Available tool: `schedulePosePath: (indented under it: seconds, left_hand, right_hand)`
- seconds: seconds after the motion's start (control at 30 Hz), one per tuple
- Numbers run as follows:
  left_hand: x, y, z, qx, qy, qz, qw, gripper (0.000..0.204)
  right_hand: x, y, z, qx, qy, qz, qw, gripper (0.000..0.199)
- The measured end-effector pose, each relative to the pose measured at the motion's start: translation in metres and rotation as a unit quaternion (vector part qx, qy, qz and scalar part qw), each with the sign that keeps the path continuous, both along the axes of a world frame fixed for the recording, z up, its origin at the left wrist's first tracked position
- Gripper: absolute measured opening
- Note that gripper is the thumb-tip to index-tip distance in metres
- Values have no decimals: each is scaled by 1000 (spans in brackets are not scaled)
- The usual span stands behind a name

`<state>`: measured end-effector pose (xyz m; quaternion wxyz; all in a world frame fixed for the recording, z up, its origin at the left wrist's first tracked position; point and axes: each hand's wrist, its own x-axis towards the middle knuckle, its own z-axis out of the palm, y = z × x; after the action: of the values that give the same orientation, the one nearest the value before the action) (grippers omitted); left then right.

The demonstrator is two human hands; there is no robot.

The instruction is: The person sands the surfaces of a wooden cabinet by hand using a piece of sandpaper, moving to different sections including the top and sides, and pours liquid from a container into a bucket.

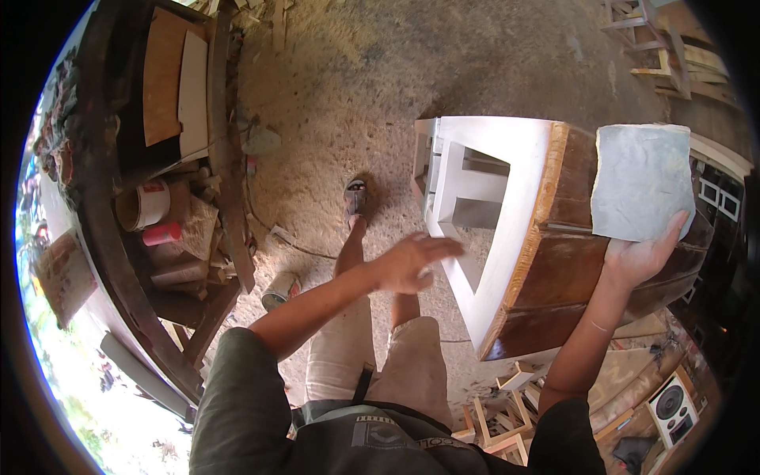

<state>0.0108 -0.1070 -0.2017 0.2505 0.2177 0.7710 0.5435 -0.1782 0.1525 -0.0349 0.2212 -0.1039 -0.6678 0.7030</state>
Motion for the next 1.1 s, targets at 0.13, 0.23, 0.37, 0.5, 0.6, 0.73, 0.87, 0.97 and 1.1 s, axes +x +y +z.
schedulePosePath:
  seconds: [0.13,0.23,0.37,0.5,0.6,0.73,0.87,0.97,1.1]
  left_hand:
    - [-31,-43,28,-10,-27,180,983,48]
    - [-76,-65,110,190,-27,202,960,62]
    - [-94,-82,157,365,11,150,919,70]
    - [-82,-75,160,480,-138,337,798,59]
    - [-95,-86,173,337,-108,398,846,56]
    - [-104,-116,143,59,79,237,966,49]
    - [-70,-64,46,-33,-112,-10,993,74]
    - [-26,3,40,21,-146,-145,978,84]
    - [-36,9,48,112,-93,-259,955,92]
  right_hand:
    - [9,8,1,-83,-34,84,992,54]
    - [37,9,5,-71,-63,241,966,60]
    - [49,-99,37,-114,-174,361,909,61]
    - [25,-144,36,-40,-140,437,887,32]
    - [22,-146,33,33,-92,487,868,33]
    - [-20,-85,24,214,93,362,903,35]
    - [-39,-89,16,266,41,198,943,40]
    - [-36,-89,11,302,43,212,928,42]
    - [-39,-77,12,330,24,241,912,48]
